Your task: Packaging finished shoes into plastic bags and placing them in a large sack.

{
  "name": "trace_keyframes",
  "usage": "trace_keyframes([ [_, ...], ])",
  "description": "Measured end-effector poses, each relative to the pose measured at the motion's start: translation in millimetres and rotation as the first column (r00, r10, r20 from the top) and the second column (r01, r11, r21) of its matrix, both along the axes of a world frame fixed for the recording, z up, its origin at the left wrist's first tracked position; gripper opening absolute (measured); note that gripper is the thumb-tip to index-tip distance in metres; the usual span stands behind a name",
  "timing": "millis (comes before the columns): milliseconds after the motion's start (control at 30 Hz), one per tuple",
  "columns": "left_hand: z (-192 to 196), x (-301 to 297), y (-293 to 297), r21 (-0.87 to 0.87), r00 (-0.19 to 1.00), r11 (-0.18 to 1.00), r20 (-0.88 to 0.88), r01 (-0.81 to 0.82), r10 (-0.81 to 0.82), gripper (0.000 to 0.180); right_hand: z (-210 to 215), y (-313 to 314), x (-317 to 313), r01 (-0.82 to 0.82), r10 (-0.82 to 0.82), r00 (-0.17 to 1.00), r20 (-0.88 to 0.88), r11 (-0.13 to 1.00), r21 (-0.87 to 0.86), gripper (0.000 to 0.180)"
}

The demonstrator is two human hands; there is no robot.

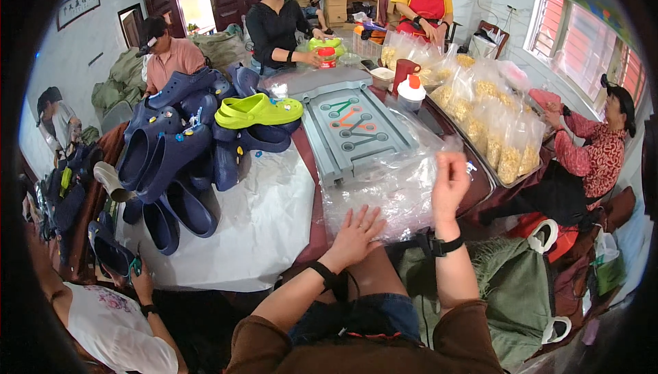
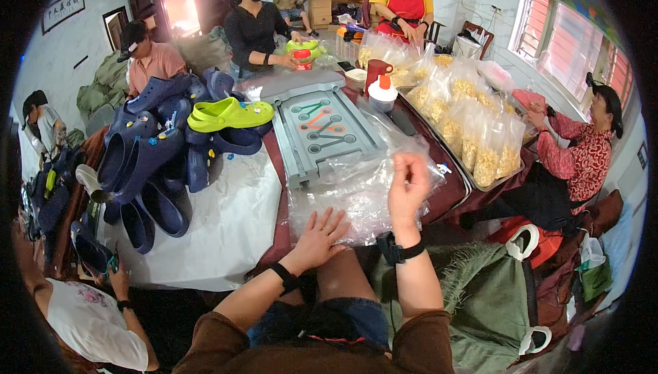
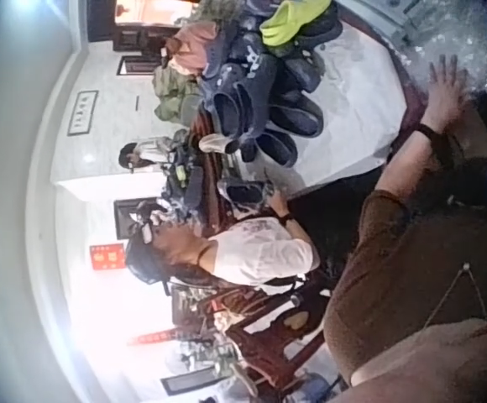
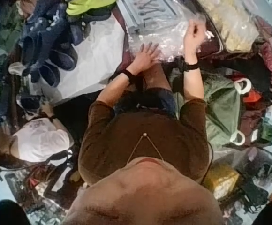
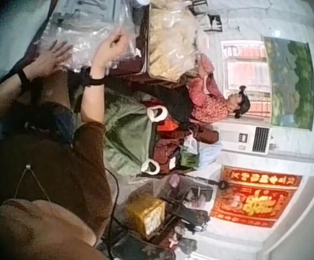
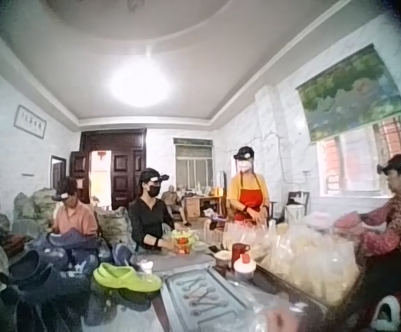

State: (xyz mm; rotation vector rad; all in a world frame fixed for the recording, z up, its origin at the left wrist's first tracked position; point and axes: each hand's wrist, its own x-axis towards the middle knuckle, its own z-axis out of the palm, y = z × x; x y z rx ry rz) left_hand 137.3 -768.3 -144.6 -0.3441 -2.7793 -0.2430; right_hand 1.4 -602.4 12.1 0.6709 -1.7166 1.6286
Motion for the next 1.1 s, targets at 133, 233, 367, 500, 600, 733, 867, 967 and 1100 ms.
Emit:
trace_keyframes([
  [133, 5.1, 4.7, -4.9, -0.01, 0.998, 1.0, 0.062, -0.001, 0.002, 0.066, 43.2, 15.0, 38.8, -0.066, 0.054, 0.997, -0.061, 0.974, -0.219, 0.006],
  [233, 34.2, 22.9, 0.3, 0.128, 0.999, 0.992, 0.033, 0.002, -0.006, 0.068, 54.9, 8.8, 79.9, -0.263, 0.235, 0.965, -0.118, 0.886, -0.383, 0.005],
  [367, 84.6, 87.6, -2.6, 0.522, 0.986, 0.837, -0.103, 0.163, -0.128, 0.063, 45.9, -9.9, 115.5, -0.238, 0.271, 0.945, -0.184, 0.954, 0.182, 0.004],
  [500, 152.3, 175.9, -10.0, 0.32, 0.889, 0.899, -0.435, 0.3, -0.142, 0.024, 15.6, -57.4, 133.4, -0.317, 0.423, 0.895, -0.142, 0.827, 0.465, 0.008],
  [600, 160.9, 215.0, -19.6, 0.255, 0.794, 0.953, -0.607, 0.166, 0.024, 0.032, -18.8, -92.4, 146.3, -0.306, 0.497, 0.848, -0.185, 0.743, 0.595, 0.009],
  [733, 159.6, 205.2, -36.9, 0.244, 0.889, 0.925, -0.29, -0.29, 0.355, 0.071, -50.8, -118.0, 159.6, -0.393, 0.672, 0.728, -0.132, 0.568, 0.723, 0.004],
  [867, 92.6, 194.1, -74.1, 0.302, 0.925, 0.883, -0.004, -0.36, 0.379, 0.084, -69.3, -120.5, 163.2, -0.511, 0.747, 0.664, 0.044, 0.409, 0.756, 0.01],
  [967, 31.7, 187.9, -90.5, 0.367, 0.926, 0.857, 0.041, -0.363, 0.375, 0.077, -69.2, -117.3, 155.8, -0.622, 0.722, 0.629, 0.286, 0.247, 0.743, 0.021],
  [1100, -6.0, 179.4, -89.0, 0.156, 0.894, 0.883, 0.0, -0.443, 0.448, 0.069, -33.3, -138.1, 135.9, -0.859, 0.711, 0.441, 0.548, 0.156, 0.488, 0.036],
])
